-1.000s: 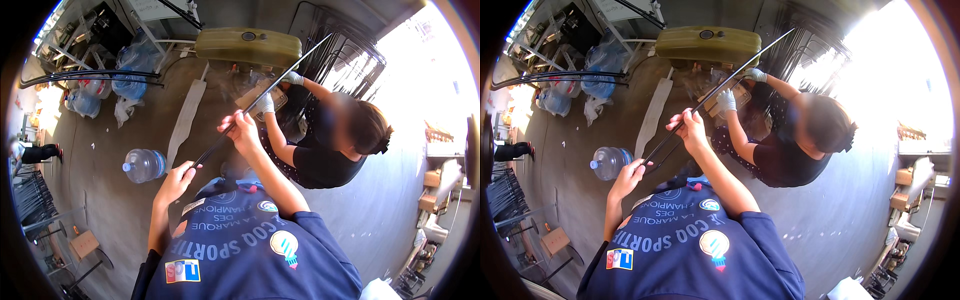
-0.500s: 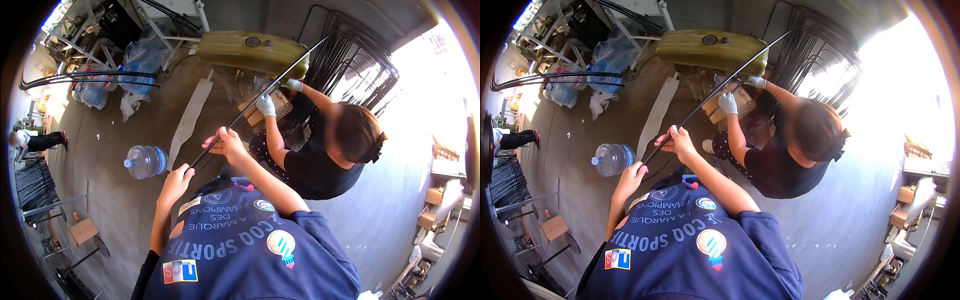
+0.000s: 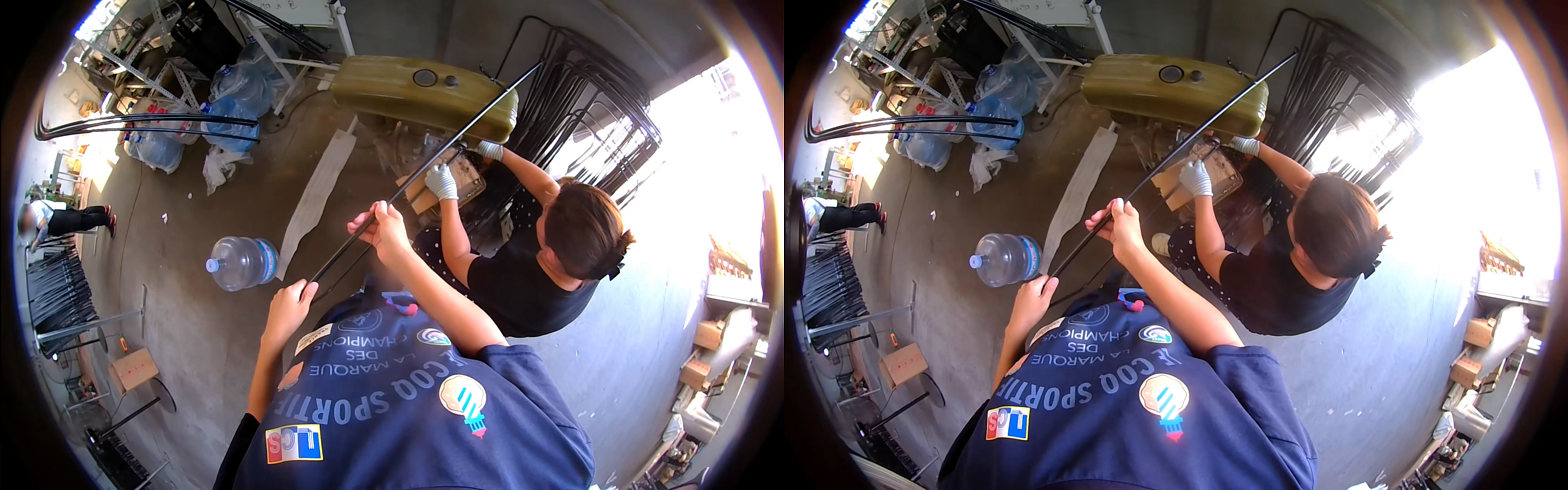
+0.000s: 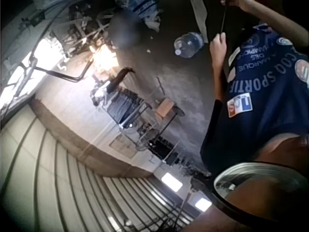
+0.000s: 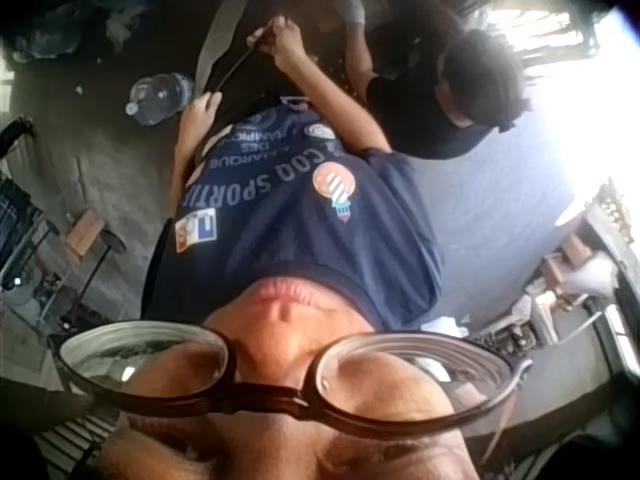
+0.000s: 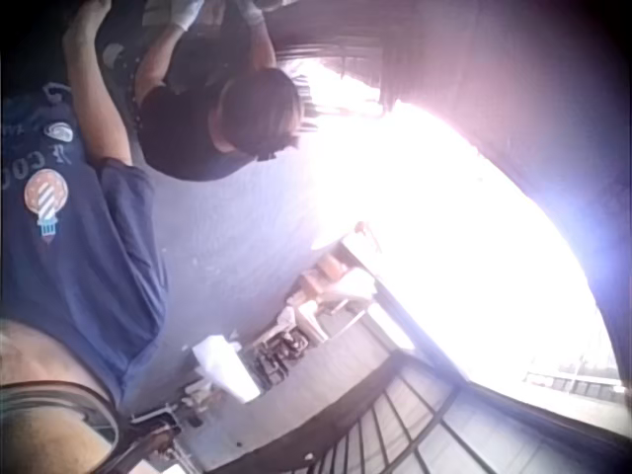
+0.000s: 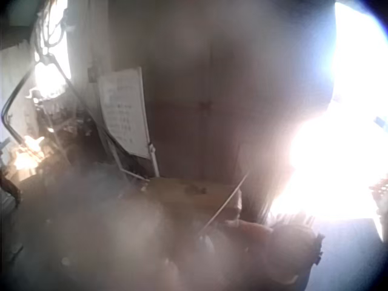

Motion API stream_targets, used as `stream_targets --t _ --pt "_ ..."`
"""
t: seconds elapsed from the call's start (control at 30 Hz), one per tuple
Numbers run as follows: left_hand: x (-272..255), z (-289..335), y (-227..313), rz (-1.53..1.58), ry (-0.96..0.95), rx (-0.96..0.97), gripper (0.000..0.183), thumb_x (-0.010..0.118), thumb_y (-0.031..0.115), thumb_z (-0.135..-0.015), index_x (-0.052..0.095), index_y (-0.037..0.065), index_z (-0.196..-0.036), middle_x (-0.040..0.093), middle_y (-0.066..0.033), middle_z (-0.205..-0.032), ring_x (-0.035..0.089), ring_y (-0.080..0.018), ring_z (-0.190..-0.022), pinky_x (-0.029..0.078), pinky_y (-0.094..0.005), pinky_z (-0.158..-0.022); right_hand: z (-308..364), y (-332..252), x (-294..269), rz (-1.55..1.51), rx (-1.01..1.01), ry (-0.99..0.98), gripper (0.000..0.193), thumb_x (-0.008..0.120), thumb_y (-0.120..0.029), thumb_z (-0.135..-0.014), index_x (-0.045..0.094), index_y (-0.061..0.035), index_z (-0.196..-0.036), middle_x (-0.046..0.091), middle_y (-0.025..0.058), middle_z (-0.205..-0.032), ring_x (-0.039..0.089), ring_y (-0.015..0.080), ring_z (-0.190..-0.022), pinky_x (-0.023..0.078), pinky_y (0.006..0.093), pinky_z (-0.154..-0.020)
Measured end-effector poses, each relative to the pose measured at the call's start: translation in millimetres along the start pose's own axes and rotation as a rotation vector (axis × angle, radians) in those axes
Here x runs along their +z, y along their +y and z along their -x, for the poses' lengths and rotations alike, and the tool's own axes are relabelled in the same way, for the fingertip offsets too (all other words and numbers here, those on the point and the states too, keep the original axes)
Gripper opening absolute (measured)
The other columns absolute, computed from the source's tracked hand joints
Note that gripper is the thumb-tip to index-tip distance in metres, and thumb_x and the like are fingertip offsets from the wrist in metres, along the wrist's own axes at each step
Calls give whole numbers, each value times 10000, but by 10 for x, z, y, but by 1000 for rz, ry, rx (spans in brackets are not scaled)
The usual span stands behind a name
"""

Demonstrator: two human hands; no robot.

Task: The person feeds long metal rods into a machine that bends them, then collects and stacks the finished pieces together with another person.

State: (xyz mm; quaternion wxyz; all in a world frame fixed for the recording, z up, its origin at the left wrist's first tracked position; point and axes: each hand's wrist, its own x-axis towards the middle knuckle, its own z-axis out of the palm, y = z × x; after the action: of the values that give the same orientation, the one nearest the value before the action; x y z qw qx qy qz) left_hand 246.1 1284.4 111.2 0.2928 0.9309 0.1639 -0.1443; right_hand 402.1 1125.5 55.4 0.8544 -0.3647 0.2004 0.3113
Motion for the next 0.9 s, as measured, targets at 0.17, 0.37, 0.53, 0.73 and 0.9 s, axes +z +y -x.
stream_targets --t 0.17,0.37,0.53,0.73,0.9 --pt "24 -10 -41 -2 19 21 450 445 403 -859 447 3 -654 498 -218 -591 478 -431 -600 376 -451 -514 -14 8 -3 -1 7 -3 211 298 -225 -936 371 -57 -829 524 117 -692 583 269 -652 516 417 -690" --pt "14 -20 -68 22 -4 10 448 452 399 -856 444 -3 -657 494 -222 -597 473 -432 -604 372 -447 -516 -12 18 7 -3 27 0 200 306 -218 -934 377 -65 -826 531 115 -691 586 266 -658 515 416 -691" --pt "-12 -32 -60 26 -22 -1 452 451 399 -856 440 -8 -660 493 -227 -611 465 -433 -617 367 -444 -521 -29 26 5 -16 36 1 198 315 -219 -933 379 -67 -824 533 116 -691 587 268 -658 514 419 -694" --pt "-17 -33 -68 33 -6 9 457 448 402 -856 443 -9 -655 491 -228 -612 463 -435 -619 365 -444 -517 -19 16 23 -4 28 7 204 317 -221 -932 380 -67 -815 532 117 -694 588 267 -664 513 421 -694" --pt "-18 -49 -48 7 16 31 461 447 406 -854 450 -9 -653 490 -228 -606 468 -435 -615 366 -445 -511 -46 13 -24 -34 20 -23 201 336 -224 -928 390 -70 -811 535 127 -702 590 295 -693 503 450 -710"
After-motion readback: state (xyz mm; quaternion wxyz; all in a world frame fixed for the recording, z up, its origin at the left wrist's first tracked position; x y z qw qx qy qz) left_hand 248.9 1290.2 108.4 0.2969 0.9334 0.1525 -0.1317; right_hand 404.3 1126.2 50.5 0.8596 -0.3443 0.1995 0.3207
